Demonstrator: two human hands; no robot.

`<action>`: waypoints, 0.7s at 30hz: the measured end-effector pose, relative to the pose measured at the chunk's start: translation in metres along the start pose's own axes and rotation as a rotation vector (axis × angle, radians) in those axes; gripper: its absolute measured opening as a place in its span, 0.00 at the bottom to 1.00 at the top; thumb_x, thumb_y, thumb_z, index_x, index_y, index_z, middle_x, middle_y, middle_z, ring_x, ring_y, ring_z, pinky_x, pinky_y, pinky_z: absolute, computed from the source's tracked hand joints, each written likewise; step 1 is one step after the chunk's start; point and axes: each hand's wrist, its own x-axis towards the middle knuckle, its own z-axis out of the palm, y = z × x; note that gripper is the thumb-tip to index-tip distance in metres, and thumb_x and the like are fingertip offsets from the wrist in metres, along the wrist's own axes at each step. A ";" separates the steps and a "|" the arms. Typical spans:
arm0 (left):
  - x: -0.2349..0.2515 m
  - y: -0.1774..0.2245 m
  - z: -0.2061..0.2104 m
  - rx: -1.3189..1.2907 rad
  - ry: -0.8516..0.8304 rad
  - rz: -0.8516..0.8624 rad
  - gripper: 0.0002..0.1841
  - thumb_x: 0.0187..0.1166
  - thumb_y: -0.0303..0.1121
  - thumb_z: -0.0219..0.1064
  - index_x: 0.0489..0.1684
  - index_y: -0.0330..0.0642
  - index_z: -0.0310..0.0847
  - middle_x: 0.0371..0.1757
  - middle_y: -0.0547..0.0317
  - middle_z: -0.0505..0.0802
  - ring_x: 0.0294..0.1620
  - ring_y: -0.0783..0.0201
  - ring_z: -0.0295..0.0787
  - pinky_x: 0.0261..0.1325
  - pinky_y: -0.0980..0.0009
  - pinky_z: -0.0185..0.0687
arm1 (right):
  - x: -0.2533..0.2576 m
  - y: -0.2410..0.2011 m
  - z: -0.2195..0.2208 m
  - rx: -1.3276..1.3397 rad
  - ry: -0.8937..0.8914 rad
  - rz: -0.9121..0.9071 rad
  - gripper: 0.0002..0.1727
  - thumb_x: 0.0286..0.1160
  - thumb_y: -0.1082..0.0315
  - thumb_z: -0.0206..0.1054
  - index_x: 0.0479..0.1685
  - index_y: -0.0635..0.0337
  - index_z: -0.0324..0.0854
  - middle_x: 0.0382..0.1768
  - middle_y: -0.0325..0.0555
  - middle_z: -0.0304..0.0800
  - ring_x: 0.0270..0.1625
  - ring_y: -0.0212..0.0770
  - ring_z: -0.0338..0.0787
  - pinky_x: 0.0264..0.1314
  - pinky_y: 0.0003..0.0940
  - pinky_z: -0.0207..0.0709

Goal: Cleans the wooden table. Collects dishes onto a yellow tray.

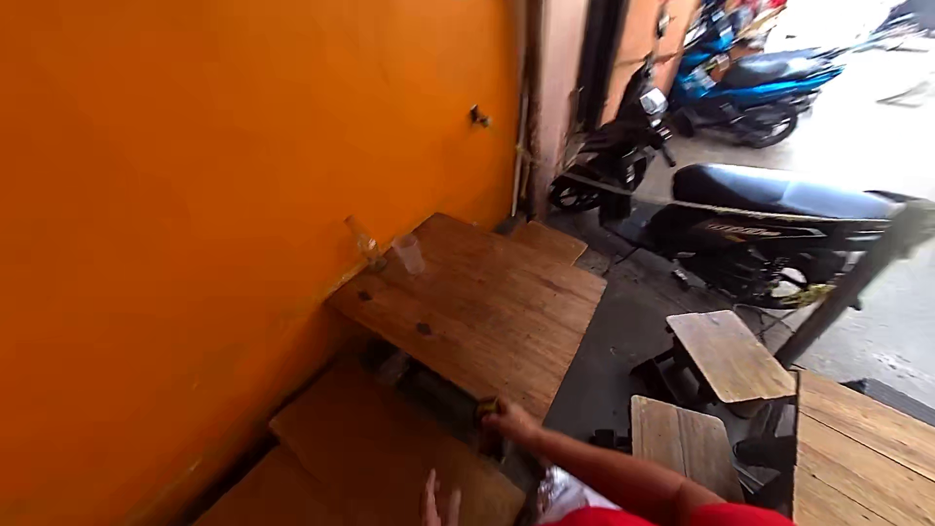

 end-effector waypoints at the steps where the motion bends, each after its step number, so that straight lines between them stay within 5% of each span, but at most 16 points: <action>1: -0.001 -0.004 -0.003 0.006 0.050 -0.032 0.34 0.85 0.38 0.67 0.85 0.25 0.63 0.68 0.26 0.86 0.59 0.34 0.91 0.63 0.39 0.85 | 0.011 -0.004 -0.012 0.002 0.027 -0.002 0.27 0.80 0.70 0.66 0.79 0.65 0.71 0.63 0.62 0.86 0.62 0.53 0.89 0.67 0.52 0.82; 4: 0.008 -0.009 -0.011 0.008 0.102 -0.171 0.34 0.86 0.39 0.66 0.87 0.28 0.61 0.70 0.28 0.85 0.57 0.37 0.92 0.62 0.42 0.87 | 0.056 -0.010 -0.048 -0.013 0.111 0.029 0.28 0.77 0.72 0.61 0.79 0.64 0.71 0.62 0.63 0.86 0.60 0.54 0.89 0.63 0.54 0.84; 6: 0.022 -0.003 -0.010 -0.008 0.118 -0.252 0.34 0.87 0.39 0.65 0.88 0.29 0.61 0.71 0.29 0.85 0.59 0.38 0.91 0.63 0.42 0.86 | 0.087 -0.012 -0.070 -0.157 0.173 0.025 0.34 0.77 0.70 0.61 0.86 0.59 0.64 0.71 0.65 0.81 0.69 0.57 0.85 0.69 0.56 0.80; 8: 0.042 0.010 -0.005 -0.007 0.114 -0.316 0.34 0.87 0.39 0.65 0.88 0.29 0.60 0.72 0.30 0.85 0.60 0.38 0.91 0.64 0.43 0.85 | 0.110 -0.013 -0.084 -0.442 0.232 -0.050 0.42 0.75 0.68 0.66 0.92 0.60 0.56 0.82 0.71 0.67 0.82 0.66 0.72 0.81 0.59 0.69; 10: 0.072 0.024 0.003 0.008 0.087 -0.347 0.35 0.87 0.40 0.65 0.89 0.30 0.59 0.72 0.32 0.85 0.60 0.40 0.91 0.65 0.46 0.86 | 0.132 0.008 -0.086 -0.639 0.196 -0.200 0.44 0.72 0.63 0.70 0.91 0.63 0.58 0.87 0.76 0.57 0.89 0.73 0.60 0.89 0.63 0.57; 14: 0.159 0.054 0.023 0.004 0.047 -0.291 0.35 0.87 0.41 0.64 0.90 0.32 0.59 0.75 0.33 0.83 0.65 0.44 0.90 0.68 0.49 0.85 | 0.156 0.068 -0.072 -0.916 0.038 -0.406 0.36 0.83 0.49 0.61 0.88 0.57 0.68 0.91 0.69 0.53 0.93 0.76 0.46 0.90 0.76 0.41; 18: 0.276 0.080 0.032 0.031 0.107 -0.102 0.31 0.87 0.42 0.62 0.83 0.28 0.68 0.72 0.32 0.85 0.70 0.44 0.86 0.71 0.53 0.83 | 0.179 0.091 -0.084 -0.998 0.067 -0.625 0.30 0.85 0.56 0.57 0.84 0.58 0.73 0.87 0.60 0.66 0.89 0.76 0.58 0.85 0.78 0.50; 21: 0.374 0.103 0.025 -0.044 0.145 -0.146 0.30 0.90 0.44 0.60 0.82 0.28 0.69 0.73 0.32 0.84 0.73 0.45 0.84 0.76 0.52 0.79 | 0.216 0.068 -0.115 -1.003 0.074 -0.633 0.30 0.85 0.58 0.57 0.83 0.61 0.73 0.87 0.62 0.66 0.89 0.75 0.59 0.84 0.79 0.52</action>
